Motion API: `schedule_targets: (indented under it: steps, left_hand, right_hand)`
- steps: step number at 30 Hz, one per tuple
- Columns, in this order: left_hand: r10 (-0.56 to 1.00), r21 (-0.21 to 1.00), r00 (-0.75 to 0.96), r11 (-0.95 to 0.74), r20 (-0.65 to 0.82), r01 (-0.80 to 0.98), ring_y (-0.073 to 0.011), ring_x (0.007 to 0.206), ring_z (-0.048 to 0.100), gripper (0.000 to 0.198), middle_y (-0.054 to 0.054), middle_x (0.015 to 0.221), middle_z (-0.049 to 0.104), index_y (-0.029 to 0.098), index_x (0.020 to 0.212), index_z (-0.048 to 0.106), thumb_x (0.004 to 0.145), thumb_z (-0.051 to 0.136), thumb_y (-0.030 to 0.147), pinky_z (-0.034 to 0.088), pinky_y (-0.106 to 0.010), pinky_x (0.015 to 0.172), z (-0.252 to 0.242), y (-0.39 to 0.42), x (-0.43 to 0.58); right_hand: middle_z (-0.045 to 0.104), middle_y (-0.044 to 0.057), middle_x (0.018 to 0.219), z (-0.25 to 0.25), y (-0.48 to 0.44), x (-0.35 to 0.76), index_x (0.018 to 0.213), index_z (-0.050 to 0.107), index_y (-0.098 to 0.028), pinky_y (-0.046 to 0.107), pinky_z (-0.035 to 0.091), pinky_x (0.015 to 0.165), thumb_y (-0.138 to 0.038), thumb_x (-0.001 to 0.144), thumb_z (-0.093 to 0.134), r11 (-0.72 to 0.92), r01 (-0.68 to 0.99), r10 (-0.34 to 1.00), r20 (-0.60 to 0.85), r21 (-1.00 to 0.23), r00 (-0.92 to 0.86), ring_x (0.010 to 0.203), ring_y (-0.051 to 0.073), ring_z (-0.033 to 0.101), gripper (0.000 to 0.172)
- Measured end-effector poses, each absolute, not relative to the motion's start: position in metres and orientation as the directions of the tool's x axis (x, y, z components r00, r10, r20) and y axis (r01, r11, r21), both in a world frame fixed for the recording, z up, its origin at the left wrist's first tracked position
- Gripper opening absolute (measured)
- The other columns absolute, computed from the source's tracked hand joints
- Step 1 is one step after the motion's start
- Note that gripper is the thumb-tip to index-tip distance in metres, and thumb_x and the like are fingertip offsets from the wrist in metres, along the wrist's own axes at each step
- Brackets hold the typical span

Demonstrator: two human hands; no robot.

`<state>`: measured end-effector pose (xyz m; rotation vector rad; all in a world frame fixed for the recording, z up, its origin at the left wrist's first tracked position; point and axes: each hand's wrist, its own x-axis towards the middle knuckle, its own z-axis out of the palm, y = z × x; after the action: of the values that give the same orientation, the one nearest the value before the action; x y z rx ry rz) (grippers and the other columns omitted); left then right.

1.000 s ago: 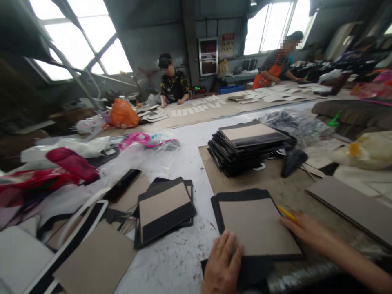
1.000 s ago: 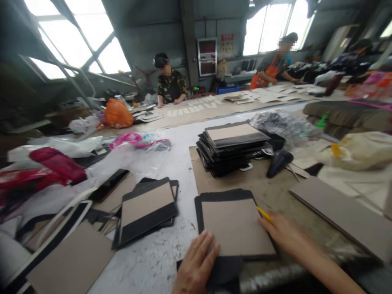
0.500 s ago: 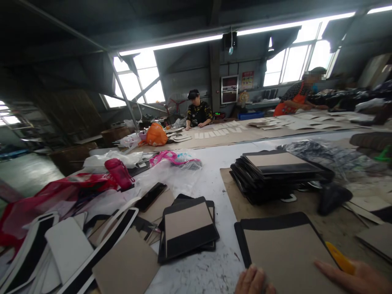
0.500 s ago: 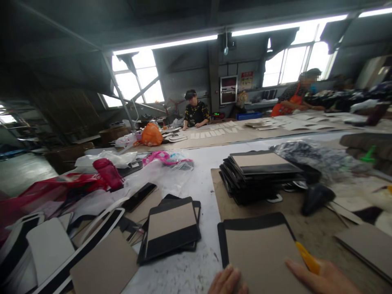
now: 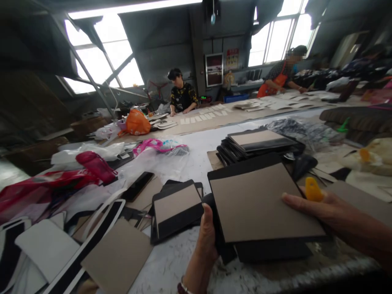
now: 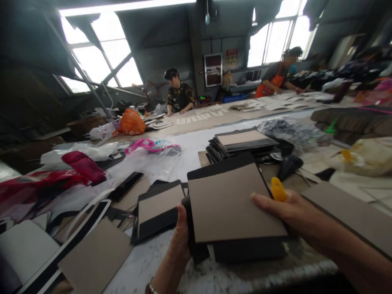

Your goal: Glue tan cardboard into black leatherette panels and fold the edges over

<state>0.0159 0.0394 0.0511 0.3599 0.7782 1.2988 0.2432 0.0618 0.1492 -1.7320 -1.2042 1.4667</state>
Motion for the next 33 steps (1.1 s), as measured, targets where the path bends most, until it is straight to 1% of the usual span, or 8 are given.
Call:
schedule_targets:
  steps: [2, 4, 8, 12, 15, 18, 23, 33]
  left_hand:
    - [0.959, 0.613, 0.13, 0.262, -0.252, -0.746, -0.0229, 0.066, 0.066, 0.067, -0.01, 0.074, 0.069, 0.01, 0.094, 0.067, 0.059, 0.068, 0.067, 0.054, -0.032, 0.064, 0.06, 0.042, 0.018]
    - [0.961, 0.631, 0.115, 0.252, -0.251, -0.734, -0.0254, 0.073, 0.067, 0.056, -0.012, 0.078, 0.071, 0.009, 0.094, 0.067, 0.062, 0.074, 0.054, 0.054, -0.034, 0.071, 0.063, 0.046, 0.018]
    - [0.958, 0.705, 0.054, 0.246, -0.283, -0.665, -0.0243, 0.069, 0.068, 0.035, -0.011, 0.074, 0.072, 0.008, 0.089, 0.068, 0.068, 0.075, 0.035, 0.056, -0.032, 0.067, 0.062, 0.055, 0.015]
    - [0.946, 0.751, 0.055, 0.287, -0.319, -0.595, -0.0231, 0.063, 0.068, 0.034, -0.012, 0.073, 0.072, 0.007, 0.085, 0.067, 0.068, 0.075, 0.036, 0.056, -0.028, 0.06, 0.058, 0.061, 0.008]
    - [0.926, 0.757, 0.045, 0.333, -0.374, -0.562, -0.0239, 0.063, 0.068, 0.039, -0.011, 0.07, 0.072, 0.008, 0.085, 0.067, 0.062, 0.079, 0.037, 0.057, -0.029, 0.059, 0.052, 0.062, 0.001]
    - [0.911, 0.757, 0.072, 0.378, -0.405, -0.533, -0.0253, 0.066, 0.069, 0.042, -0.011, 0.071, 0.072, 0.008, 0.089, 0.067, 0.06, 0.08, 0.036, 0.058, -0.031, 0.062, 0.045, 0.062, -0.003]
    - [0.904, 0.766, 0.105, 0.409, -0.415, -0.495, -0.0246, 0.07, 0.069, 0.032, -0.012, 0.075, 0.072, 0.006, 0.091, 0.067, 0.068, 0.075, 0.026, 0.058, -0.032, 0.068, 0.039, 0.063, -0.003]
    - [0.895, 0.726, 0.15, 0.431, -0.42, -0.536, -0.0262, 0.072, 0.069, 0.031, -0.012, 0.077, 0.072, 0.007, 0.091, 0.067, 0.067, 0.075, 0.026, 0.058, -0.037, 0.073, 0.034, 0.062, -0.001]
  right_hand:
    - [0.071, 0.012, 0.066, 0.153, 0.063, 0.238, 0.069, 0.07, -0.016, 0.026, 0.052, 0.044, -0.053, 0.057, 0.074, -0.491, 0.211, 0.861, -0.507, -0.845, -0.028, 0.053, 0.023, 0.065, 0.039]
    - [0.071, 0.013, 0.067, 0.152, 0.065, 0.235, 0.072, 0.07, -0.014, 0.025, 0.053, 0.046, -0.047, 0.06, 0.075, -0.517, 0.158, 0.846, -0.53, -0.841, -0.057, 0.054, 0.023, 0.065, 0.036]
    - [0.072, 0.01, 0.072, 0.144, 0.071, 0.233, 0.078, 0.07, -0.013, 0.024, 0.054, 0.051, -0.04, 0.064, 0.075, -0.504, 0.105, 0.854, -0.513, -0.857, -0.088, 0.06, 0.021, 0.067, 0.03]
    - [0.072, 0.009, 0.074, 0.131, 0.079, 0.23, 0.081, 0.071, -0.012, 0.021, 0.053, 0.051, -0.042, 0.067, 0.073, -0.454, 0.166, 0.875, -0.473, -0.875, -0.102, 0.061, 0.019, 0.066, 0.033]
    - [0.072, 0.007, 0.078, 0.121, 0.084, 0.225, 0.082, 0.071, -0.012, 0.018, 0.051, 0.053, -0.041, 0.067, 0.074, -0.392, 0.198, 0.905, -0.416, -0.898, -0.094, 0.063, 0.015, 0.065, 0.033]
    - [0.072, 0.004, 0.079, 0.113, 0.085, 0.221, 0.084, 0.069, -0.013, 0.017, 0.05, 0.054, -0.041, 0.067, 0.073, -0.371, 0.229, 0.912, -0.4, -0.9, -0.093, 0.064, 0.013, 0.064, 0.033]
    - [0.071, 0.001, 0.082, 0.109, 0.082, 0.219, 0.085, 0.068, -0.017, 0.021, 0.051, 0.059, -0.043, 0.068, 0.071, -0.352, 0.263, 0.916, -0.389, -0.898, -0.101, 0.07, 0.015, 0.064, 0.032]
    - [0.069, 0.005, 0.075, 0.111, 0.083, 0.225, 0.079, 0.067, -0.014, 0.029, 0.05, 0.062, -0.053, 0.07, 0.064, -0.36, 0.307, 0.913, -0.401, -0.881, -0.081, 0.066, 0.018, 0.062, 0.041]
